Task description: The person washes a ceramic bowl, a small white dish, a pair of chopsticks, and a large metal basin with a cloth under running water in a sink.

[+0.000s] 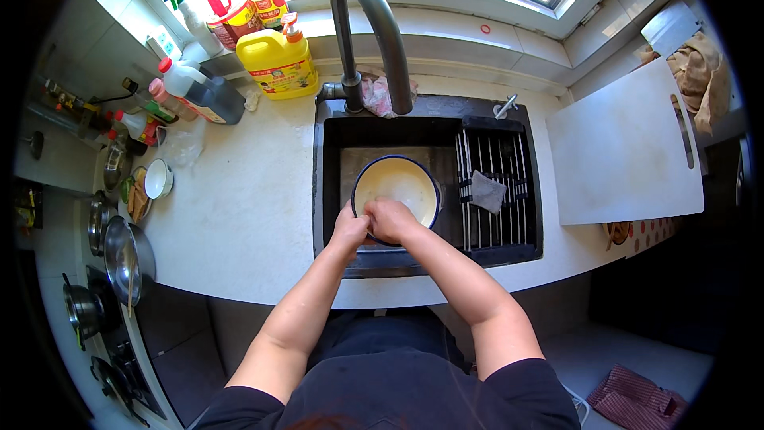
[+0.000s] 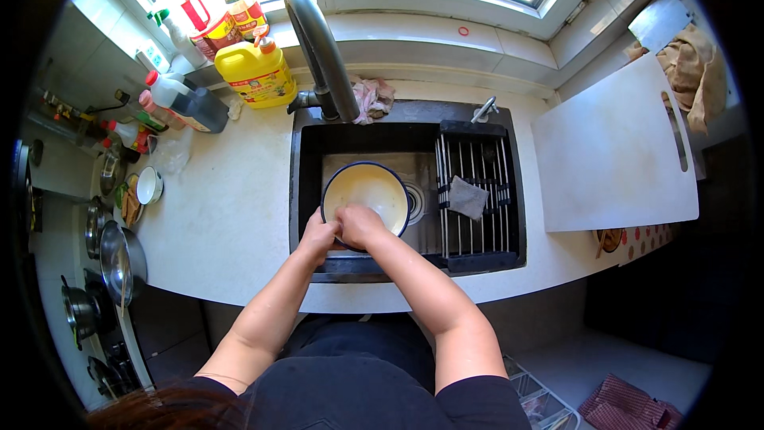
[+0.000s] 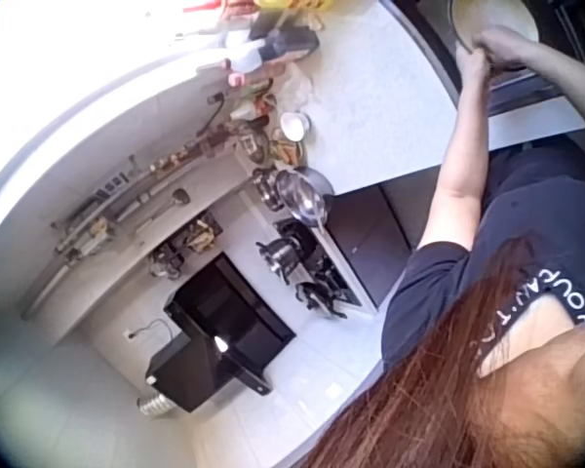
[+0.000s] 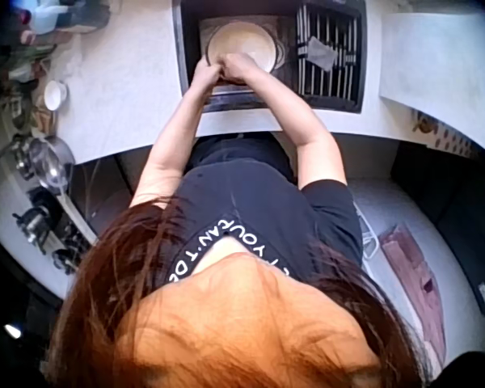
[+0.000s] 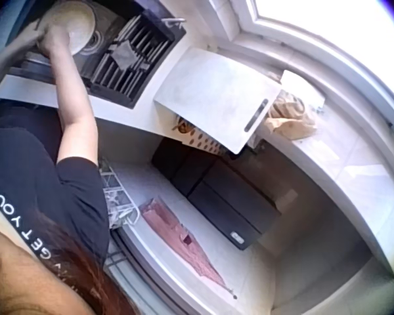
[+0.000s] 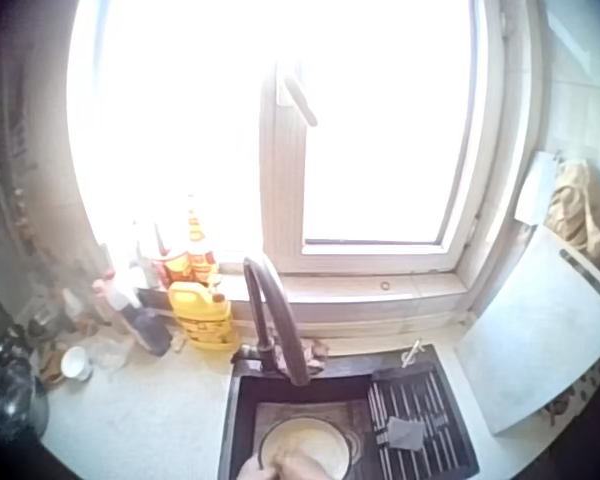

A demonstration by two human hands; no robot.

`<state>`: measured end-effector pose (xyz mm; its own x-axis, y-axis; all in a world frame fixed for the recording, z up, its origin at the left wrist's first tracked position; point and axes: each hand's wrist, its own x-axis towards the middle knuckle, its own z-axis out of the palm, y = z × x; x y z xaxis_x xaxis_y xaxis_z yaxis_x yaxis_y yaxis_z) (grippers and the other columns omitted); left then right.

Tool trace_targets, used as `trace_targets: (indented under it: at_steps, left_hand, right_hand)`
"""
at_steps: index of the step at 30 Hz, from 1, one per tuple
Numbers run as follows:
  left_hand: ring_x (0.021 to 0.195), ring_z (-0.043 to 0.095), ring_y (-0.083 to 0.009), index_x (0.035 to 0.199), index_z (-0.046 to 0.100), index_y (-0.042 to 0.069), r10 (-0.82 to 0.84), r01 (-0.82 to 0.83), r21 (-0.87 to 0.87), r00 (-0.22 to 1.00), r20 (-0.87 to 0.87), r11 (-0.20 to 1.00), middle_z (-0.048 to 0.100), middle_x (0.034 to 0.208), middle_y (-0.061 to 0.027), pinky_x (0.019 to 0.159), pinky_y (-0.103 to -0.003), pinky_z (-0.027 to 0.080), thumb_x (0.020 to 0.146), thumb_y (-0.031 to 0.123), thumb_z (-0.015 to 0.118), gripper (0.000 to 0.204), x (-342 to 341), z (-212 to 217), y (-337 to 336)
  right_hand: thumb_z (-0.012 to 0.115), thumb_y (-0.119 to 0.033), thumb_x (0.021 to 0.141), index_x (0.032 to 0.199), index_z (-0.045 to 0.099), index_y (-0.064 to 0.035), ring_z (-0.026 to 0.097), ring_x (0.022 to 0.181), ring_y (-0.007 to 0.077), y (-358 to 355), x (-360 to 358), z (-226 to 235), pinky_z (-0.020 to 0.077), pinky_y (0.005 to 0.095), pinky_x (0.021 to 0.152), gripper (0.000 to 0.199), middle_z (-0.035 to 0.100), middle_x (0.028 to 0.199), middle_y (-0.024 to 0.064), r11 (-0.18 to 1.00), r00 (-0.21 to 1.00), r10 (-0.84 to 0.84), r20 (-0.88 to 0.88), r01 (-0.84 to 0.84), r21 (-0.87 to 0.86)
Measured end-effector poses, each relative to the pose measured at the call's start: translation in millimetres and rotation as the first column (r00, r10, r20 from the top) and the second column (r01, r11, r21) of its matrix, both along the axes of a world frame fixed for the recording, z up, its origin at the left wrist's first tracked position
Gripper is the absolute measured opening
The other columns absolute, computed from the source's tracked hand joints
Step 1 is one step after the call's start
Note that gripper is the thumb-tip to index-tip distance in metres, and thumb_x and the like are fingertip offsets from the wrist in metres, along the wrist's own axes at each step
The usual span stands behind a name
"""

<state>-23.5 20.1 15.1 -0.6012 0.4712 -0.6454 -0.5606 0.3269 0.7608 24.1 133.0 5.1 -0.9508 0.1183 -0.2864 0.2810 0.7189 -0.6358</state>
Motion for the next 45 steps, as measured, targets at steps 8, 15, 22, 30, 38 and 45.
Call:
trace_targets:
  at_steps: [8, 15, 22, 30, 38, 45]
  left_hand:
    - [0.082, 0.063, -0.0259, 0.114, 0.045, 0.003, -0.010, 0.010, 0.004, 0.998, 0.064, 1.000, 0.057, 0.100, -0.0146, 0.055, -0.037, 0.056, 0.075, 0.001, 0.040, 0.039, 4.0, -4.0, -6.6]
    - [0.075, 0.064, -0.0257, 0.110, 0.048, 0.002, 0.097, -0.095, -0.055, 0.994, 0.042, 0.994, 0.058, 0.095, -0.0142, 0.053, -0.037, 0.056, 0.076, 0.005, 0.042, 0.035, 0.4, 0.5, 1.3]
    - [0.080, 0.062, -0.0286, 0.115, 0.044, 0.006, 0.019, -0.016, -0.060, 0.998, 0.052, 0.998, 0.058, 0.099, -0.0127, 0.057, -0.040, 0.056, 0.074, 0.005, 0.043, 0.042, 11.5, -15.3, -3.6]
    - [0.084, 0.062, -0.0262, 0.118, 0.043, 0.005, 0.113, -0.120, -0.143, 0.992, -0.055, 0.983, 0.057, 0.104, -0.0147, 0.058, -0.040, 0.056, 0.075, 0.005, 0.038, 0.042, 5.6, -0.8, 1.3]
    - [0.082, 0.063, -0.0270, 0.120, 0.042, 0.002, 0.071, -0.084, -0.156, 0.994, -0.086, 0.984, 0.057, 0.105, -0.0165, 0.055, -0.037, 0.056, 0.076, 0.003, 0.038, 0.044, 4.2, -7.4, -4.8]
    - [0.084, 0.062, -0.0275, 0.115, 0.047, 0.001, 0.015, -0.008, -0.098, 0.998, 0.065, 0.995, 0.059, 0.099, -0.0152, 0.056, -0.039, 0.056, 0.073, -0.001, 0.040, 0.043, 15.9, 7.7, -4.1]
  right_hand:
    - [0.057, -0.011, 0.072, 0.097, 0.056, -0.0144, 0.048, 0.101, 0.0296, 20.5, -13.8, -23.3, 0.0427, 0.0412, 0.083, 0.026, 0.050, 0.105, 0.0103, 0.929, 0.957, 0.040, -0.286, 0.070, 0.363]
    - [0.058, -0.008, 0.073, 0.099, 0.057, -0.0061, 0.055, 0.095, 0.0307, 24.5, 7.3, -9.5, 0.0485, 0.0395, 0.075, 0.025, 0.057, 0.098, 0.0154, 0.914, 0.980, 0.053, 0.194, -0.126, 0.385]
    - [0.058, -0.005, 0.071, 0.095, 0.057, -0.0100, 0.051, 0.099, 0.0338, 16.3, -7.9, -18.5, 0.0436, 0.0393, 0.084, 0.025, 0.054, 0.099, 0.0137, 0.995, 0.975, 0.070, -0.213, -0.082, -0.049]
    - [0.052, -0.008, 0.077, 0.099, 0.055, -0.0097, 0.047, 0.100, 0.0321, 54.1, 10.2, -31.8, 0.0421, 0.0405, 0.085, 0.022, 0.049, 0.103, 0.0117, 0.839, 0.928, -0.192, -0.319, 0.324, 0.437]
    - [0.060, -0.030, 0.081, 0.101, 0.060, -0.0087, 0.062, 0.082, 0.0346, 57.3, 22.4, -28.1, 0.0485, 0.0449, 0.070, 0.029, 0.064, 0.086, 0.0190, 0.785, 0.803, -0.574, -0.160, 0.596, 0.172]
    - [0.044, -0.067, 0.078, 0.084, 0.069, -0.0050, 0.065, 0.081, 0.0303, 75.9, 0.6, 15.4, 0.0513, 0.0395, 0.068, 0.067, 0.067, 0.083, 0.0147, 0.825, 0.880, -0.434, 0.191, 0.304, 0.477]
